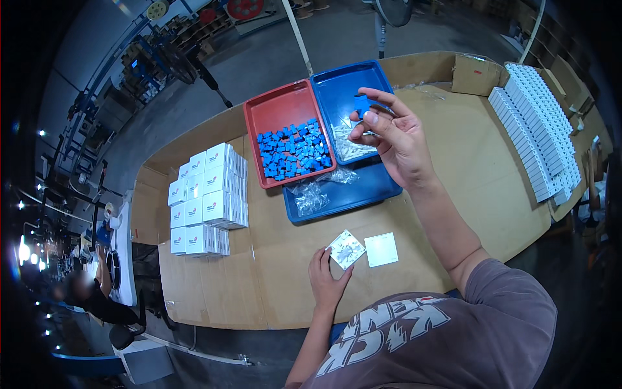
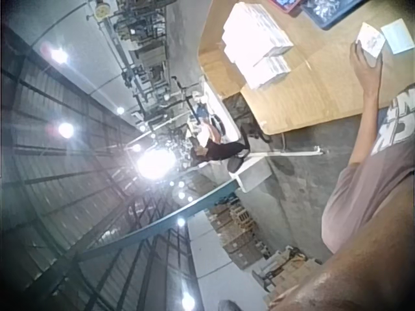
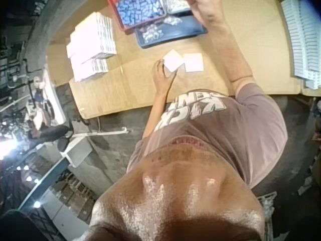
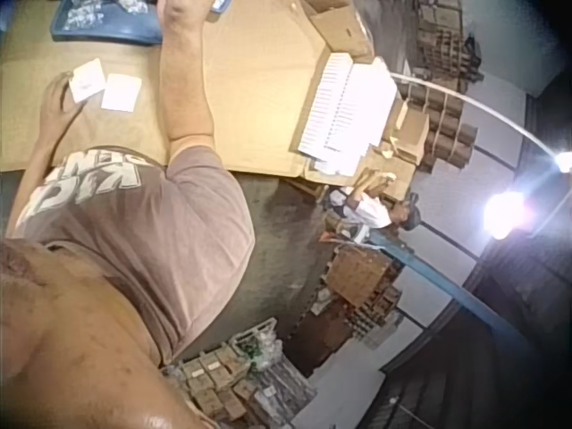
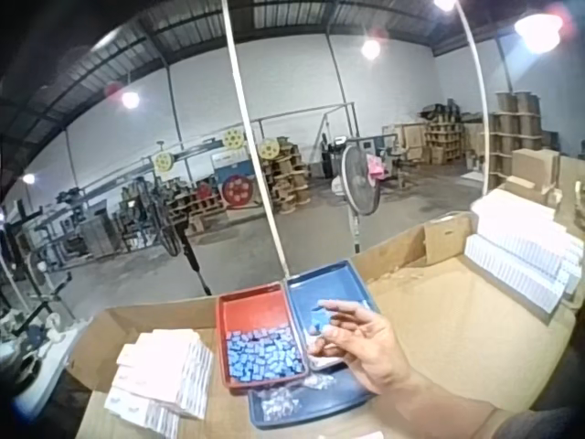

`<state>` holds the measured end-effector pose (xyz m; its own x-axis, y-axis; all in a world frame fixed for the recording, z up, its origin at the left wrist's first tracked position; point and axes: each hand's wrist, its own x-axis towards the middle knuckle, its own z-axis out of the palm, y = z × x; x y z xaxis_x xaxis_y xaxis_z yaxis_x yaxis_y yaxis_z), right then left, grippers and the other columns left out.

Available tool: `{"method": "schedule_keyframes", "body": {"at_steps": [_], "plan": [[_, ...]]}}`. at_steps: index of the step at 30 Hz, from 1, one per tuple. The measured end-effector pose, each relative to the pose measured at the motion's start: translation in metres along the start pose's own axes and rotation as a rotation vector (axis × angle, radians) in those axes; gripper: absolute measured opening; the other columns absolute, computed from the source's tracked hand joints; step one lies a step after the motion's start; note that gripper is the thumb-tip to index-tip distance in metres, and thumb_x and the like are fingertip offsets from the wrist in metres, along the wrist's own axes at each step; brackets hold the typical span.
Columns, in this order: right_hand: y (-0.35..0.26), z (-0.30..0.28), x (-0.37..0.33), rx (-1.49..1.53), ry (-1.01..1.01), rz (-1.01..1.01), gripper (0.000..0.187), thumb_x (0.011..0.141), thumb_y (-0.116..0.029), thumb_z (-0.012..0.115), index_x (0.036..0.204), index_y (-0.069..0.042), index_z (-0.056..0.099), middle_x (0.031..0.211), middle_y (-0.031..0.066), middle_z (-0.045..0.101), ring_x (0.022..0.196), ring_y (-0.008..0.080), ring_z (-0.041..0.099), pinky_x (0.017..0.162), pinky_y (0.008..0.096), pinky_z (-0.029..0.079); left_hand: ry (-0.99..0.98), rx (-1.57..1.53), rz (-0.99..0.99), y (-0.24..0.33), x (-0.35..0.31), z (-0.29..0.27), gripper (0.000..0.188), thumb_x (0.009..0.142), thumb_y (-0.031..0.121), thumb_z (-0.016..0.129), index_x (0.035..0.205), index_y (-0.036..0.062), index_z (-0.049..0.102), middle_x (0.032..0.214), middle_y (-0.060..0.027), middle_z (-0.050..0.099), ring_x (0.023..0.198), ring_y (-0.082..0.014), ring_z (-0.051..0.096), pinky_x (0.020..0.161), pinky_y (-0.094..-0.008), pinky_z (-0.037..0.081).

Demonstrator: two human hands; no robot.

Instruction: Assembling and inspecting small white electronic modules with connectors at a workstation.

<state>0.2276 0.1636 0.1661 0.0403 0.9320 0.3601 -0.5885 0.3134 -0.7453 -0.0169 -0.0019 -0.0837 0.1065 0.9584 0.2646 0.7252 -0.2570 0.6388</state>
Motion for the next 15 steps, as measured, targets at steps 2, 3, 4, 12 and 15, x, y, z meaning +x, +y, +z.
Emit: {"method": "schedule_keyframes", "body": {"at_steps": [2, 3, 4, 12, 15], "plan": [[-0.002, 0.000, -0.004, 0.014, -0.008, 0.003, 0.038, 0.099, -0.005, 0.068, 0.136, 0.000, 0.059, 0.113, 0.0186, 0.073, 0.094, 0.0213, 0.075, 0.087, 0.0377, 0.065, 0.004, -0.003, 0.005, 0.000, -0.002, 0.001, 0.074, 0.077, 0.030, 0.089, 0.138, 0.0030, 0.056, 0.140, -0.0181, 0.055, 0.133, -0.0381, 0.051, 0.111, -0.0482, 0.041], [-0.003, 0.001, -0.006, 0.011, -0.005, 0.009, 0.036, 0.099, -0.004, 0.068, 0.134, 0.000, 0.057, 0.114, 0.0205, 0.073, 0.095, 0.0221, 0.075, 0.088, 0.0381, 0.064, 0.002, -0.001, 0.001, 0.000, -0.003, 0.001, 0.074, 0.077, 0.030, 0.089, 0.138, 0.0030, 0.056, 0.140, -0.0181, 0.055, 0.133, -0.0381, 0.051, 0.111, -0.0482, 0.041], [-0.002, 0.002, -0.008, 0.008, -0.001, 0.015, 0.035, 0.099, -0.004, 0.068, 0.131, 0.001, 0.056, 0.114, 0.0224, 0.073, 0.096, 0.0229, 0.076, 0.088, 0.0385, 0.064, 0.004, 0.000, -0.001, 0.000, -0.005, 0.001, 0.074, 0.077, 0.030, 0.089, 0.138, 0.0030, 0.056, 0.140, -0.0182, 0.055, 0.133, -0.0382, 0.051, 0.111, -0.0482, 0.041], [0.049, -0.019, -0.036, 0.050, 0.055, 0.272, 0.012, 0.105, -0.008, 0.058, 0.114, 0.000, 0.055, 0.118, 0.0275, 0.071, 0.102, 0.0305, 0.076, 0.085, 0.0328, 0.064, 0.022, -0.021, -0.013, -0.010, -0.008, 0.007, 0.078, 0.076, 0.027, 0.089, 0.141, 0.0034, 0.054, 0.141, -0.0199, 0.058, 0.132, -0.0402, 0.053, 0.113, -0.0493, 0.041], [0.089, -0.036, -0.073, 0.023, 0.063, 0.421, 0.012, 0.106, -0.009, 0.057, 0.113, 0.001, 0.055, 0.122, 0.0279, 0.069, 0.105, 0.0312, 0.075, 0.089, 0.0339, 0.063, 0.042, -0.031, -0.004, -0.010, -0.003, 0.000, 0.075, 0.076, 0.025, 0.087, 0.141, 0.0041, 0.054, 0.143, -0.0192, 0.054, 0.132, -0.0394, 0.052, 0.111, -0.0495, 0.042]]}}
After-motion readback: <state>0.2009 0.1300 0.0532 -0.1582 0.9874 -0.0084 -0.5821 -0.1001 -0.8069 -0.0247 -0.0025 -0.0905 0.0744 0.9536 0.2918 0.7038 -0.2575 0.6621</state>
